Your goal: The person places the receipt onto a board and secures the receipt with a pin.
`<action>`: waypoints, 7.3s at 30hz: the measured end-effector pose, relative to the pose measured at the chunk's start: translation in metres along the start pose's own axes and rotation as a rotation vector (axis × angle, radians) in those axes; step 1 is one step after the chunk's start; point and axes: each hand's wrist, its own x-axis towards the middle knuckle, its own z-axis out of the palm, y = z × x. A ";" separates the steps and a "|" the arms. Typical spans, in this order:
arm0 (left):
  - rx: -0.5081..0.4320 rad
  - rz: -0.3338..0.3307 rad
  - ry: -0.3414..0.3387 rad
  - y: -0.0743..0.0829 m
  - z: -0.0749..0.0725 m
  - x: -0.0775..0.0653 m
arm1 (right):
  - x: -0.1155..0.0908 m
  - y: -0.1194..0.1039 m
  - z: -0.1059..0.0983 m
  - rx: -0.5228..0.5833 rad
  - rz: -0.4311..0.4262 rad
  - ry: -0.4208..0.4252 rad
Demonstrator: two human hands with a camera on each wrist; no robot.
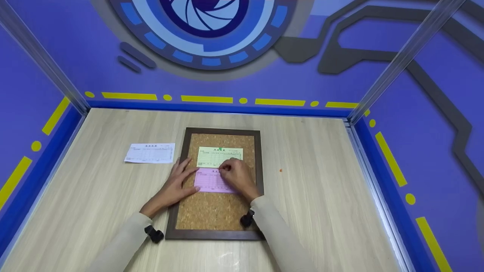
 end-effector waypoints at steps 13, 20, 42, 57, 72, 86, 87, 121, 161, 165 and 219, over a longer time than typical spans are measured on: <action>0.018 -0.029 -0.001 -0.002 0.001 -0.002 | 0.005 -0.009 0.002 -0.073 0.016 -0.009; 0.016 -0.043 -0.008 -0.002 0.003 -0.004 | 0.006 -0.010 0.001 -0.078 0.021 -0.016; 0.010 -0.034 -0.022 0.002 -0.001 -0.001 | 0.009 -0.007 -0.005 -0.025 0.051 -0.054; 0.000 -0.039 -0.009 0.001 -0.001 -0.002 | 0.007 -0.007 -0.006 -0.092 0.017 -0.091; 0.002 -0.006 -0.011 0.001 -0.001 -0.001 | 0.002 0.001 -0.010 0.011 -0.082 -0.039; -0.013 -0.023 -0.015 -0.001 -0.001 -0.001 | -0.011 0.007 -0.027 0.037 -0.070 0.043; -0.012 -0.019 -0.014 -0.001 -0.001 -0.002 | -0.012 0.007 -0.028 0.038 -0.064 0.039; 0.013 -0.024 -0.016 0.001 -0.001 -0.001 | -0.038 0.014 -0.065 0.073 -0.042 0.061; 0.012 0.002 -0.003 0.001 0.000 0.001 | -0.054 0.043 -0.068 0.043 -0.060 0.114; 0.009 0.002 -0.005 -0.001 0.001 0.001 | -0.059 0.049 -0.067 0.054 -0.031 0.126; 0.031 -0.017 -0.018 0.001 0.000 0.000 | -0.067 0.085 -0.065 -0.123 -0.097 0.101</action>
